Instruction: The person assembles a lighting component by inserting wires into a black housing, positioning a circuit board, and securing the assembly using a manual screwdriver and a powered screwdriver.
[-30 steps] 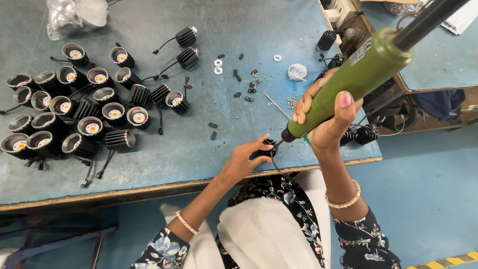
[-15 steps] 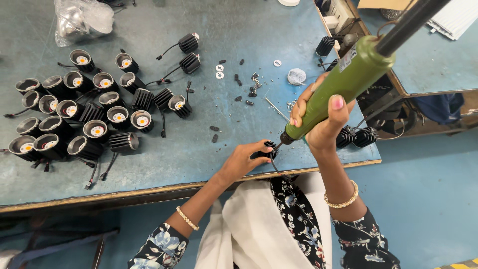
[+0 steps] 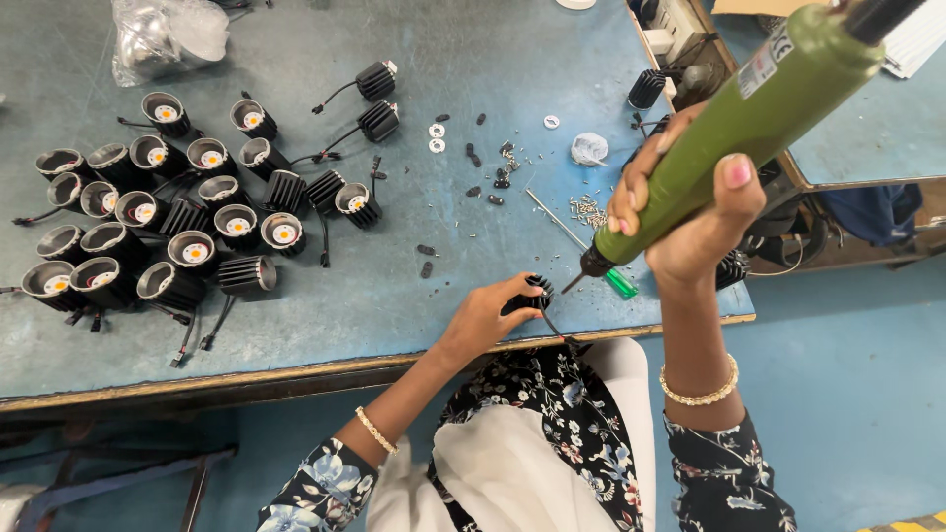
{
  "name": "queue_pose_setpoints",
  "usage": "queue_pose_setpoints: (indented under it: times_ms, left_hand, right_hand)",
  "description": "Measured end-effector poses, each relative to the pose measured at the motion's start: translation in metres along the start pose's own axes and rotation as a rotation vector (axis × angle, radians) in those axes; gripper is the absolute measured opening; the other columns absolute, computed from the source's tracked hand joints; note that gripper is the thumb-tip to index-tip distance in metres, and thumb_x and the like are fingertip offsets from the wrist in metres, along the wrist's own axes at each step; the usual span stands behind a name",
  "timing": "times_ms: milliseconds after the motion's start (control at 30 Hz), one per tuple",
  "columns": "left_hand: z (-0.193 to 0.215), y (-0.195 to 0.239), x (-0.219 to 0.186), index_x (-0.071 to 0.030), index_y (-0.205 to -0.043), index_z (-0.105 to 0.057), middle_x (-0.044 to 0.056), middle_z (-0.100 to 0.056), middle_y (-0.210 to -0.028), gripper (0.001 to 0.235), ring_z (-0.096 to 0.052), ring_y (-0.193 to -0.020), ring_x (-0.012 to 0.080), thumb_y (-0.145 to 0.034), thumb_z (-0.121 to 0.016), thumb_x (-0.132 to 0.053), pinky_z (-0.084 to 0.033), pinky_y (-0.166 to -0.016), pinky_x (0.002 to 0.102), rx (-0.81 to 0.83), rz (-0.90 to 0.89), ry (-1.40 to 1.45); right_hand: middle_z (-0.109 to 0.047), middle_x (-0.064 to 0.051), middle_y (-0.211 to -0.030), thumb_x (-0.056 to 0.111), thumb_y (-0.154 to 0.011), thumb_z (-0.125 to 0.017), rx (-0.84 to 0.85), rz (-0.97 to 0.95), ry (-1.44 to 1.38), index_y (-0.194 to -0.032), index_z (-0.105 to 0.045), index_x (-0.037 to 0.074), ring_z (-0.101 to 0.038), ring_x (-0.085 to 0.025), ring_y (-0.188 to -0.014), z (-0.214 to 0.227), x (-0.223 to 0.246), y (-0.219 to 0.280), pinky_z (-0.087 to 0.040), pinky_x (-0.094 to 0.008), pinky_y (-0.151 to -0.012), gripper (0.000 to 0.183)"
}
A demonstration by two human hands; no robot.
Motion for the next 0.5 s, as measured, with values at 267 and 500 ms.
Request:
queue_pose_setpoints:
  times_ms: [267, 500]
  left_hand:
    - [-0.002, -0.005, 0.008, -0.005, -0.140, -0.049, 0.017, -0.067, -0.135, 0.061, -0.063, -0.132, 0.0326, -0.089, -0.081, -0.012, -0.046, -0.114, 0.042, 0.088, 0.008, 0.262]
    - [-0.005, -0.005, 0.020, -0.010, -0.139, -0.039, 0.015, -0.066, -0.124, 0.085, -0.065, -0.119, 0.0271, -0.074, -0.092, -0.024, -0.049, -0.110, 0.039, 0.036, 0.132, 0.175]
  right_hand:
    - [-0.050, -0.015, -0.073, 0.059, -0.103, -0.063, 0.020, -0.027, 0.035, -0.110, -0.048, 0.002, -0.052, -0.023, -0.054, 0.011, 0.003, -0.004, -0.050, -0.039, -0.055, 0.059]
    - [-0.054, -0.017, -0.083, 0.059, -0.103, -0.067, 0.060, -0.027, 0.107, -0.118, -0.049, 0.001, -0.058, -0.026, -0.064, 0.015, 0.013, -0.004, -0.055, -0.042, -0.066, 0.062]
Point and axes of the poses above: each hand's wrist, its own y-axis away from the middle knuckle, its own z-axis out of the back of the hand, x = y × z, the point moved 7 cm from there along -y, towards the middle knuckle
